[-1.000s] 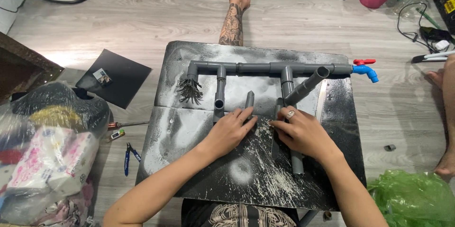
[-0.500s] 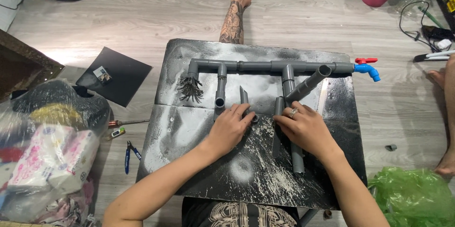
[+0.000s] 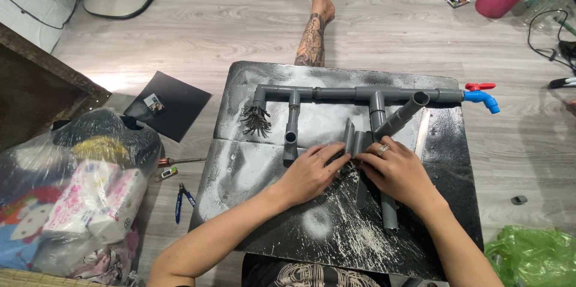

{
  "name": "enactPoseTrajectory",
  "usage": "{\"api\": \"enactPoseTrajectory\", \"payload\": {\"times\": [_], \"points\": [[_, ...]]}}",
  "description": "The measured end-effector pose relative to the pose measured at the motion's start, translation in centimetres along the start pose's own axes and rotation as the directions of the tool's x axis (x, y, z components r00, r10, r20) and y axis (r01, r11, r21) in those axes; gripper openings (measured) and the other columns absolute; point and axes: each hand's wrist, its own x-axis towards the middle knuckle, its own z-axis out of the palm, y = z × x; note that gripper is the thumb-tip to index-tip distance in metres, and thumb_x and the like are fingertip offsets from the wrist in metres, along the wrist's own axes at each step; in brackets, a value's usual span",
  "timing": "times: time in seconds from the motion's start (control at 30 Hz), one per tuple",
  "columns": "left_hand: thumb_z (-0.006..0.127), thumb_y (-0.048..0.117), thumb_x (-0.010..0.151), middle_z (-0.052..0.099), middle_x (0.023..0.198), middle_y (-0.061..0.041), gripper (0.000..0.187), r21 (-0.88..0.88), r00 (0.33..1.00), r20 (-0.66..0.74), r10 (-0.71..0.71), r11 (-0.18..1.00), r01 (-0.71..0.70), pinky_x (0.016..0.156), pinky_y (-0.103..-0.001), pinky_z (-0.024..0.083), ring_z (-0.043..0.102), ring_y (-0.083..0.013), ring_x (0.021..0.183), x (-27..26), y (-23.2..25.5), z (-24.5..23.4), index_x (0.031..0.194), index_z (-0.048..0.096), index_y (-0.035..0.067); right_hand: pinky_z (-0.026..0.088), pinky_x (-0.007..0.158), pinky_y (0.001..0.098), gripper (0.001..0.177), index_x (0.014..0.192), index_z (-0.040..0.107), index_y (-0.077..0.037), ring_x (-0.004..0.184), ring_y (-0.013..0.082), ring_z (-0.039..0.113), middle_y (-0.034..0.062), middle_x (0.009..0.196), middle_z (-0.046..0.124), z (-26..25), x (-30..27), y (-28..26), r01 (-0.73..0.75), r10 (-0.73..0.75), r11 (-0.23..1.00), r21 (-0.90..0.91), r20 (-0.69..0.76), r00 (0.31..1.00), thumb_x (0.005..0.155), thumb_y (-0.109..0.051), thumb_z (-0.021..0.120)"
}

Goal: Assembling a complex structure of PVC pipes and fittings by hand on a flat board.

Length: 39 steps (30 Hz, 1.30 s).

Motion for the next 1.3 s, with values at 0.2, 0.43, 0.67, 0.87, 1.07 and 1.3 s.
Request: {"api": "enactPoseTrajectory", "payload": {"times": [0.2,0.43,0.67,0.87,1.07,1.3], "points": [[0.058,0.018,0.091,0.06,0.1,-0.001,0.029,0.142,0.876,-0.475,0.08,0.99,-0.014,0.087,-0.039,0.051,0.061,-0.0203,0.094,-1.4,-2.6,2.3,0.12,0.064,0.017,0.054,0.067,0.0314,0.009,0.089,0.074,-0.018,0.08,0.0215,0.061,-0.0012,0.083,0.066,0.3,0.0,0.3,0.029,-0.028,0.999,0.027,-0.033,0.999,0.081,-0.021,0.078],[0.072,0.004,0.076,0.05,0.115,-0.012,0.071,-0.339,0.727,-0.36,-0.585,0.808,0.482,0.09,-0.046,0.047,0.053,-0.0317,0.103,-0.2,-2.7,-3.7,0.137,0.037,0.002,0.053,0.067,0.0273,0.002,0.086,0.074,-0.019,0.076,0.0186,0.06,-0.0037,0.075,0.065,-0.5,0.3,-0.5,0.079,-0.077,0.996,0.043,-0.042,0.996,0.085,-0.019,0.076],[0.074,0.005,0.08,0.057,0.123,-0.02,0.056,-0.17,0.716,-0.091,-0.692,0.719,0.674,0.084,-0.05,0.056,0.062,-0.0389,0.108,0.2,-2.2,-5.2,0.133,0.055,-0.001,0.053,0.066,0.0261,0.006,0.084,0.074,-0.019,0.072,0.0174,0.059,-0.0041,0.07,0.063,-1.0,0.8,-0.8,0.078,-0.077,0.995,0.062,-0.02,0.997,0.089,-0.016,0.074],[0.058,-0.007,0.086,0.052,0.137,-0.035,0.068,-0.098,0.786,-0.009,-0.618,0.783,0.614,0.096,-0.055,0.053,0.053,-0.0504,0.127,0.3,-2.1,-4.9,0.151,0.035,-0.011,0.053,0.063,0.0277,0.004,0.084,0.074,-0.019,0.073,0.0183,0.06,-0.0037,0.069,0.063,-1.2,1.0,-1.1,0.057,-0.058,0.995,0.082,0.01,0.998,0.087,-0.016,0.074],[0.059,-0.021,0.078,0.043,0.147,-0.041,0.089,-0.068,0.827,0.002,-0.563,0.825,0.562,0.106,-0.057,0.046,0.038,-0.0551,0.14,-0.2,-2.6,-4.2,0.157,0.02,-0.013,0.053,0.063,0.029,0.003,0.084,0.074,-0.018,0.073,0.0189,0.061,-0.0031,0.067,0.064,-1.3,1.0,-1.1,0.038,-0.043,0.994,0.099,0.049,0.998,0.086,-0.017,0.075],[0.061,-0.004,0.082,0.066,0.116,-0.029,0.066,-0.214,0.814,-0.094,-0.573,0.81,0.545,0.072,-0.054,0.061,0.07,-0.0463,0.094,0.8,-0.1,-6.7,0.146,0.044,-0.004,0.053,0.062,0.0269,0.006,0.088,0.076,-0.02,0.072,0.0161,0.062,-0.005,0.072,0.069,-0.4,0.4,-0.4,0.017,-0.018,0.996,0.082,0.0,1.0,0.084,-0.016,0.076]]}}
